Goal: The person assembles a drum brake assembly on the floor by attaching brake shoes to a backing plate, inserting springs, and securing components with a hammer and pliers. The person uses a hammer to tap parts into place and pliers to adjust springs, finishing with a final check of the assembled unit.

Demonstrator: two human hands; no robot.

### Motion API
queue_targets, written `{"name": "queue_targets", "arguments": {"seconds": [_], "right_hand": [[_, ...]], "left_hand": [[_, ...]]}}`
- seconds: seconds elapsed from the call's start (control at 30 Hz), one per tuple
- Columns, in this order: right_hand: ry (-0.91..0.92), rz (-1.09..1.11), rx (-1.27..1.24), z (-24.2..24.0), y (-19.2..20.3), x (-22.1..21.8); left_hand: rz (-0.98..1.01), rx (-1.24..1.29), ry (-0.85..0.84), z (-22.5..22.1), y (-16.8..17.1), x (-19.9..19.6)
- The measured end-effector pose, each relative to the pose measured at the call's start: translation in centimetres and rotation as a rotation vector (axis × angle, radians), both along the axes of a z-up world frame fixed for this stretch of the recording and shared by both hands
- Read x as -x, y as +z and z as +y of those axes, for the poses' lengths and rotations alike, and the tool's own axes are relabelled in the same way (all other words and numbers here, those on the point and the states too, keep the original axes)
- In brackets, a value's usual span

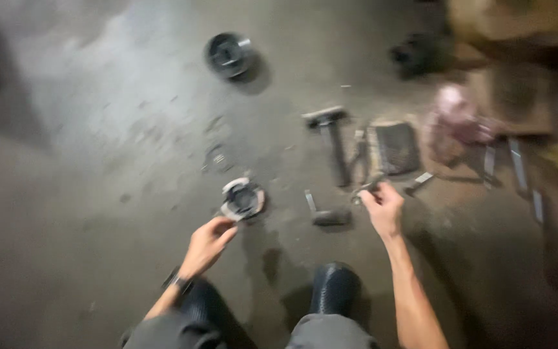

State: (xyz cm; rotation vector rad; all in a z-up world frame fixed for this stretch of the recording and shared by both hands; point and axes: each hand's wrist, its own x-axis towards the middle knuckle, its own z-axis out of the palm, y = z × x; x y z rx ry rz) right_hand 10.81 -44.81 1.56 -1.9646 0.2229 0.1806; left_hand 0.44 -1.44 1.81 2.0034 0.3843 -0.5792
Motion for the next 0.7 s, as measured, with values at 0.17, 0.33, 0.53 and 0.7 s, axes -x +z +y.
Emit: {"name": "queue_targets", "arguments": {"seconds": [0.17, 0.33, 0.53, 0.7], "right_hand": [[0.018, -0.105, 0.085, 9.1, 6.3, -1.6], [0.069, -0.676, 0.371, 15.3, 6.4, -0.9], [0.211, -0.305, 0.587, 14.7, 0.4, 0.2], [0.205, -0.349, 0.513, 17.1, 2.2, 0.2]], "left_hand": [[-0.044, 0.107, 0.126, -1.0, 0.7, -0.6], [-0.173, 0.007, 0.109, 0.0, 0.0, -0.9], [-0.359, -0.377, -0.057, -0.7, -1.7, -2.3], [-0.309, -0.486, -0.182, -3.5, -1.1, -5.5]]}}
